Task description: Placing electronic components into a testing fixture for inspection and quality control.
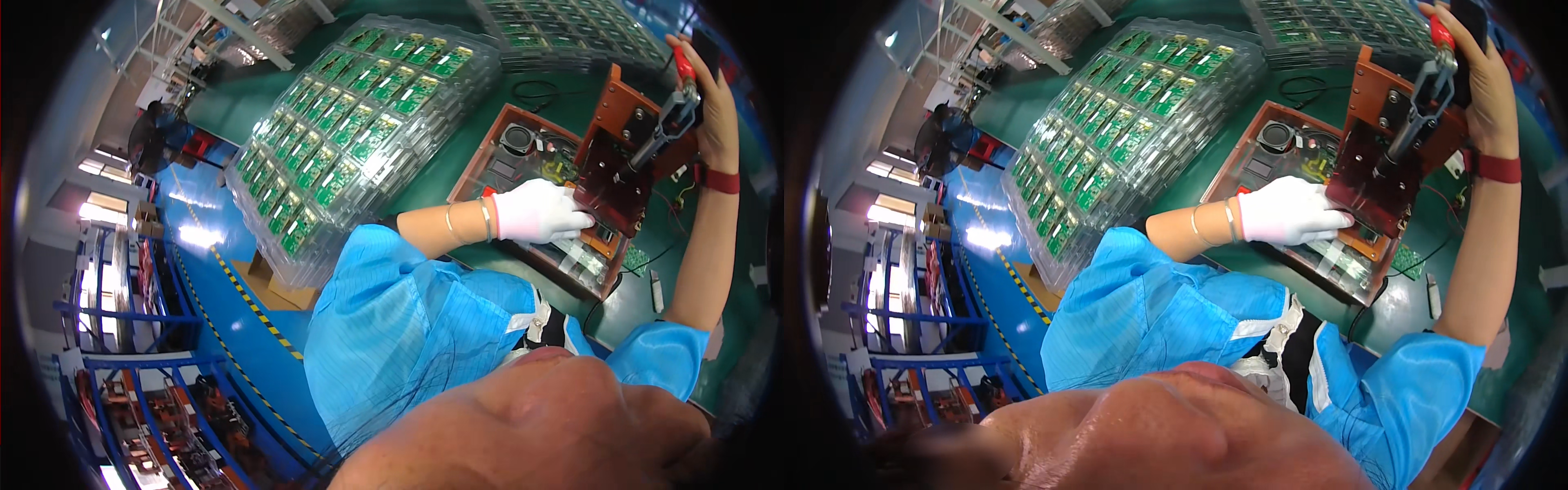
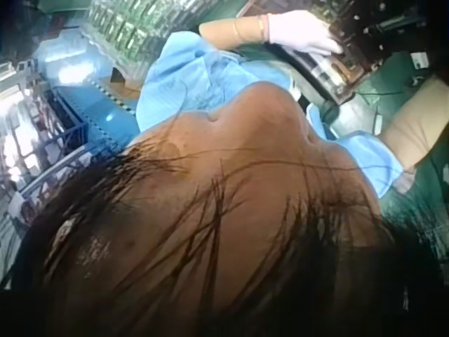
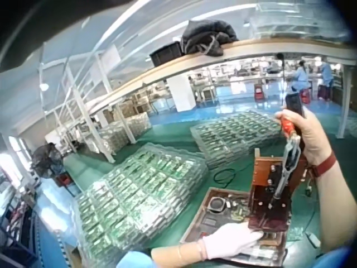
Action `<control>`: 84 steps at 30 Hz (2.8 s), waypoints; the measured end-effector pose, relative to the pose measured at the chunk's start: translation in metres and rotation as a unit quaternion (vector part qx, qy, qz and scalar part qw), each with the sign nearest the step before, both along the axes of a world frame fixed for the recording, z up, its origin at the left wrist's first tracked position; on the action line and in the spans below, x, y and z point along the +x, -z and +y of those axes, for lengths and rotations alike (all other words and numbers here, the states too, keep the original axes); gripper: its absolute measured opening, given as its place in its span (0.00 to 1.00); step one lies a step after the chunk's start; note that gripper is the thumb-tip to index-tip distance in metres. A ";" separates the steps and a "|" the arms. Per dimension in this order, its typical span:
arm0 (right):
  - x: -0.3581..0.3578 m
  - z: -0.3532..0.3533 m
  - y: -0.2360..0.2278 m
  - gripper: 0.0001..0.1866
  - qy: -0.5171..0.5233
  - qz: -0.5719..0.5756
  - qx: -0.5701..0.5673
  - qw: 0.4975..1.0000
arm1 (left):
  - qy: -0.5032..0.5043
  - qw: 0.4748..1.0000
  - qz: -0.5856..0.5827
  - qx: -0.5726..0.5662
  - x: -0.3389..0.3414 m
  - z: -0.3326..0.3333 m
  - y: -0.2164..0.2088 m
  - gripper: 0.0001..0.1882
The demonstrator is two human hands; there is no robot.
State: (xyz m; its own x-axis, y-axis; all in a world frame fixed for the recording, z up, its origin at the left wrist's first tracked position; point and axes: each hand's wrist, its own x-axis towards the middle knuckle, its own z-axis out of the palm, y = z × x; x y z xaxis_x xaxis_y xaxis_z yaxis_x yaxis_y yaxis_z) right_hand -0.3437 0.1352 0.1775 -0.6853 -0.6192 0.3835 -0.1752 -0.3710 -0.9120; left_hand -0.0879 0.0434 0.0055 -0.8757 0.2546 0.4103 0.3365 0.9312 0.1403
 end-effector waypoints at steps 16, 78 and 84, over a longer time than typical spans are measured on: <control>-0.002 0.001 0.000 0.22 0.046 0.032 0.018 0.998 | -0.161 0.968 0.193 0.007 0.075 -0.081 -0.071 0.16; 0.035 0.009 -0.011 0.10 -0.037 0.033 -0.063 0.997 | 0.109 0.986 -0.073 0.105 0.003 -0.051 -0.025 0.17; 0.033 0.006 -0.013 0.08 -0.071 0.032 -0.085 0.993 | 0.075 0.981 -0.128 0.125 -0.021 -0.030 -0.006 0.22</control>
